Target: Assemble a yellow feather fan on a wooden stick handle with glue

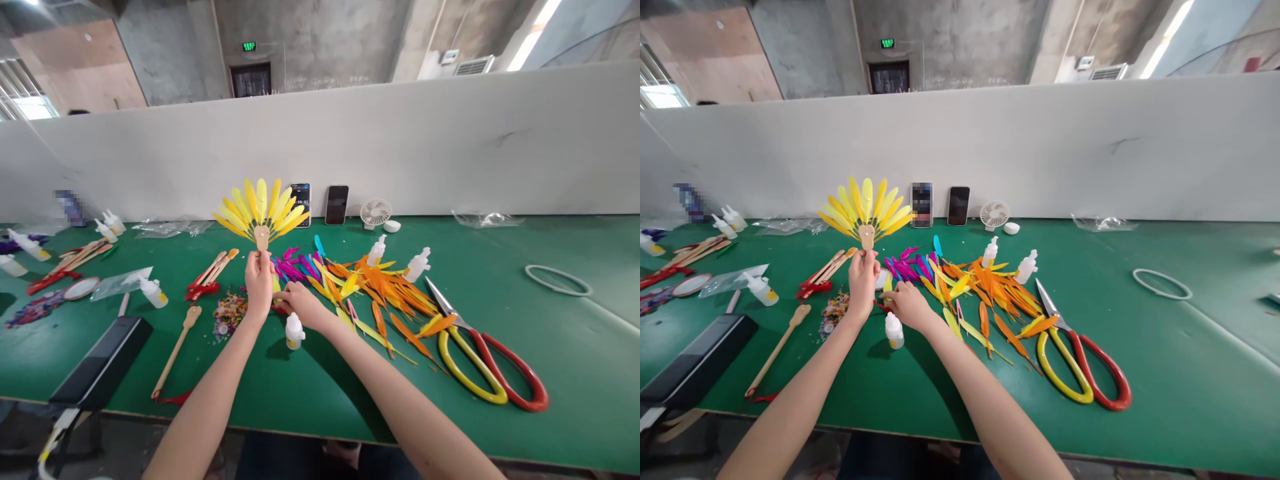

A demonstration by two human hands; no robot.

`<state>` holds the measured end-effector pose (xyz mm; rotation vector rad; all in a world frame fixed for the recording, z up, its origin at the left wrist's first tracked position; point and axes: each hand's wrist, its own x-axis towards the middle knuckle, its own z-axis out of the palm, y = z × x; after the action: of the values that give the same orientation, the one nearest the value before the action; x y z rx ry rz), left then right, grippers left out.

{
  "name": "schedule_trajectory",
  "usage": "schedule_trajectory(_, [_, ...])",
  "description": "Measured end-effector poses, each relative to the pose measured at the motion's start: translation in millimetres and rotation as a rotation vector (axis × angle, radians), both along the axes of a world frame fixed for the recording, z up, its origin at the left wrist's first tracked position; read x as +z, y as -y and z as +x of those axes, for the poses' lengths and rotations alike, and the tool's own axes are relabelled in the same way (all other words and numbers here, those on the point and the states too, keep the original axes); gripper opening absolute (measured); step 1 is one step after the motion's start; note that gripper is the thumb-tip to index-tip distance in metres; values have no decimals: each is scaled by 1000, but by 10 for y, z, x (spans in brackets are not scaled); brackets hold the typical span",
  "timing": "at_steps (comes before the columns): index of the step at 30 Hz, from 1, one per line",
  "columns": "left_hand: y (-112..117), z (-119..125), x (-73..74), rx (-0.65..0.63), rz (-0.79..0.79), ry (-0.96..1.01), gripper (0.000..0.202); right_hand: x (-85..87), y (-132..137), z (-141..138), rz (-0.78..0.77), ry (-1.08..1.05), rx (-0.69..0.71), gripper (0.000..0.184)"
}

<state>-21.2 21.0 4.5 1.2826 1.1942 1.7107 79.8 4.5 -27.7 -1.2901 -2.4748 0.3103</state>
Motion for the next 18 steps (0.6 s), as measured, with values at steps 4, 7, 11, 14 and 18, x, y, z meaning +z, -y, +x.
schedule_trajectory(4, [22,26,19,-29,-10,24,21,8,8,-38,6,99,-50,23])
schedule_trajectory(7, [49,44,46,-49,-5,31,22,-20,6,-29,12,51,-87,15])
schedule_trajectory(11, [40,30,57,-37,12,53,23,-52,3,-7,34,-74,-173,11])
schedule_trajectory(14, [12,11,50,-20,17,80,24,-32,-21,45,72,-265,-225,9])
schedule_trajectory(18, [7,17,44,-30,23,77,26,25,-115,241,49,-623,-320,15])
